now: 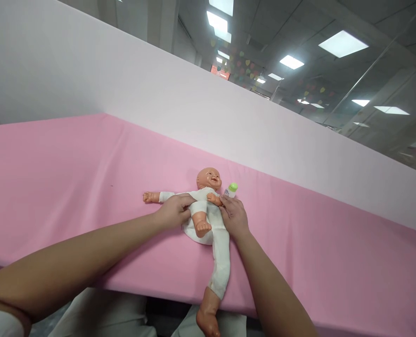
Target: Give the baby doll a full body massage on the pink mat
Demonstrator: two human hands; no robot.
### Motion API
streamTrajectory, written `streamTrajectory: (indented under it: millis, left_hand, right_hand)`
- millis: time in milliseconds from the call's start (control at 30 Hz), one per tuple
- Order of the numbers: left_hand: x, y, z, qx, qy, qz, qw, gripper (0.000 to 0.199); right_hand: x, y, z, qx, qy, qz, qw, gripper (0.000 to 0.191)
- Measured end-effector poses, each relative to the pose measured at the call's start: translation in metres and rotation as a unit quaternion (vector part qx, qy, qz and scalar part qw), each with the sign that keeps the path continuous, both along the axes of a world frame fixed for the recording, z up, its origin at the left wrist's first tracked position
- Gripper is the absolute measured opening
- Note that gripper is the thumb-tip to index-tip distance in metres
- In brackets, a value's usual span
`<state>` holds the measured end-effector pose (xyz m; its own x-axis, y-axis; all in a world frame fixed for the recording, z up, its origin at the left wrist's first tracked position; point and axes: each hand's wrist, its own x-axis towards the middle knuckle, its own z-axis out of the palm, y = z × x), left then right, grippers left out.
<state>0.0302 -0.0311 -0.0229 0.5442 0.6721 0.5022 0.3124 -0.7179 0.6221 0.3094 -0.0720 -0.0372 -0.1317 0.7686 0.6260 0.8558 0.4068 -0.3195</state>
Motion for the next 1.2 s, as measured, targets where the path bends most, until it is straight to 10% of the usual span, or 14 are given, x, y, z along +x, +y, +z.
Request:
streamTrajectory:
  millis: [200, 567, 967, 1200]
  left_hand:
    - [-0.003, -0.018, -0.001, 0.121, -0.035, -0.077, 0.989, 0.028]
    - [0.004, -0.061, 0.007, 0.247, -0.021, -0.165, 0.955, 0.025]
    - [0.001, -0.004, -0.004, -0.02, -0.05, -0.025, 0.998, 0.026]
    - [0.0, -0.006, 0.003, -0.012, -0.029, -0.026, 0.999, 0.024]
  right_hand:
    - [0.013, -0.004, 0.004, -0.04, 0.181, -0.054, 0.981, 0.043]
    - [0.076, 0.007, -0.01, -0.159, 0.474, -0.165, 0.85, 0.074]
    - [0.004, -0.003, 0.003, -0.006, 0.119, -0.021, 0.993, 0.035]
    - [0.001, -0.004, 0.003, 0.005, 0.066, -0.006, 0.998, 0.035]
